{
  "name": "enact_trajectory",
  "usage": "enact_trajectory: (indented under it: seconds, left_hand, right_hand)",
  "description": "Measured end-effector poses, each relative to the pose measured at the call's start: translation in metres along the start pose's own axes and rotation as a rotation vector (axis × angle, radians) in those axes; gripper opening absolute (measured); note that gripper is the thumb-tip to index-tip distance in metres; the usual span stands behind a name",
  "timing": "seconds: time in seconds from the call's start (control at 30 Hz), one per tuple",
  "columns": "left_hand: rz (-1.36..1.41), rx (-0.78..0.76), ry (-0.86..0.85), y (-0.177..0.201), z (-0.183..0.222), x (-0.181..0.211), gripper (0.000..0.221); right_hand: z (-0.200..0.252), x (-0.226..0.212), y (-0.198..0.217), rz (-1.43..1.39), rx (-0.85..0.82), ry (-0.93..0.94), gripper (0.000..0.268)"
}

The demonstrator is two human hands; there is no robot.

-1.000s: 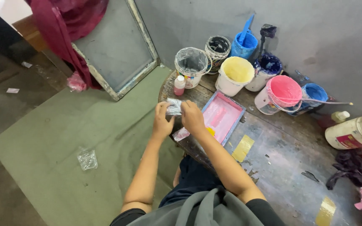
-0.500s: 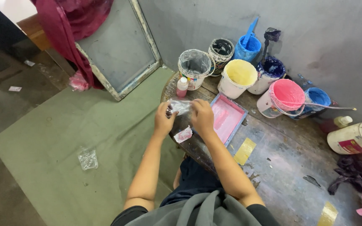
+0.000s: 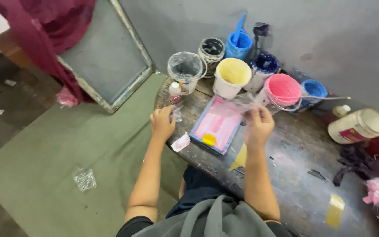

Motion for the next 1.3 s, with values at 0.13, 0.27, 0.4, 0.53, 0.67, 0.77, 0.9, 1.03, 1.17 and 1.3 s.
enact_trajectory:
  seconds: [0.13,0.27,0.4,0.53,0.67,0.77,0.9,1.03,1.17,1.3]
  left_hand:
    - [-0.047,0.009,-0.012,0.006,-0.001,0.003,0.032]
    - [-0.127,0.006,-0.048,0.014,0.003,0.014,0.021]
    - [-0.158,0.088,-0.044,0.03,0.01,0.025,0.02]
    - [-0.164,0.15,-0.042,0.037,0.014,0.04,0.023]
    - [-0.164,0.363,-0.157,0.052,0.023,0.073,0.01]
    - [-0.067,0.557,-0.268,0.067,0.039,0.131,0.01]
    - [0.703,0.149,-0.377,0.01,0.053,0.232,0.01]
    - [0.786,-0.55,-0.47,-0.036,0.09,0.369,0.084]
    - [0.767,-0.674,-0.536,-0.107,0.106,0.42,0.112]
    - [1.015,-0.81,-0.318,-0.196,0.106,0.446,0.103]
  right_hand:
    - [-0.012,-0.002,0.099,0.184,0.219,-0.056,0.007]
    - [-0.018,0.018,0.193,0.293,0.29,-0.071,0.009]
    - [-0.031,0.067,0.291,0.355,0.318,-0.028,0.014]
    - [-0.022,0.032,0.285,0.337,0.356,-0.025,0.013]
    - [-0.026,0.034,0.307,0.378,0.351,-0.056,0.011]
    - [-0.026,0.022,0.287,0.32,0.27,-0.154,0.005]
    - [-0.026,0.024,0.269,0.117,0.041,-0.159,0.012]
    - [-0.014,-0.002,0.25,0.02,0.057,-0.116,0.018]
    - [-0.017,0.006,0.257,0.078,0.101,-0.117,0.022]
    - [-0.021,-0.006,0.263,0.079,0.04,-0.029,0.023]
Point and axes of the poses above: each hand's wrist, its own z-axis away from the middle knuckle, its own y-axis out of the back of the hand, x = y × z, the point moved 10 cm from there along -z, towards the middle knuckle, and after that the axes turned 2 degrees about y, right-handed, at the moved point
